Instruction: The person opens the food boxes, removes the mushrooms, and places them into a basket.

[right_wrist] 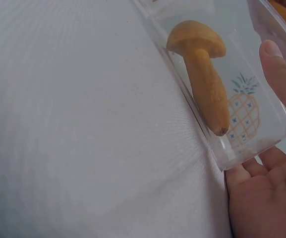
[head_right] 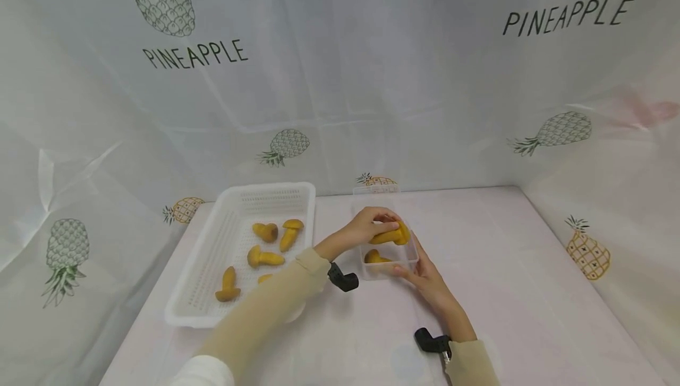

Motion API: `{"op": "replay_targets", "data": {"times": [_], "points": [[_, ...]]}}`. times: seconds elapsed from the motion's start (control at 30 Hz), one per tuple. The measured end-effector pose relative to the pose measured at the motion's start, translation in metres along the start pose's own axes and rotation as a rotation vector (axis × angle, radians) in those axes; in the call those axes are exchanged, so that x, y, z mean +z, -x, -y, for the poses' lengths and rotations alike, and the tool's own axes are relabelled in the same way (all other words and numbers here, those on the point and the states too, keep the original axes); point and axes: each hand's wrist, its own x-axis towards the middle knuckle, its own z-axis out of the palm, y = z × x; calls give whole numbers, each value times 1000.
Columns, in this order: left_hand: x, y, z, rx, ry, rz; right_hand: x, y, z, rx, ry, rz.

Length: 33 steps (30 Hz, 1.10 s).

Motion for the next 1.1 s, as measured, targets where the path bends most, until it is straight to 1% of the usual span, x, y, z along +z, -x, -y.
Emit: {"op": "replay_targets", "data": {"times": [0.17, 0.4, 0.57, 0.77, 0.97, 1.1], "points": [[-10, 6, -2, -4, 36, -35, 1, 0, -1, 10, 11, -18], [-26, 15, -3, -5, 23, -87, 2, 2, 1, 48, 36, -31], [-38, 20, -3, -7, 33, -117, 1, 1, 1, 52, 39, -35], [-54, 28, -2, -10, 56, -145, -1, 0, 0, 42, 12, -16], [-73, 39, -3, -12, 64, -173, -1, 0, -1, 37, 4, -8], [-87, 51, -3, -12, 67, -200, 0, -1, -1, 38, -2, -6]]}}
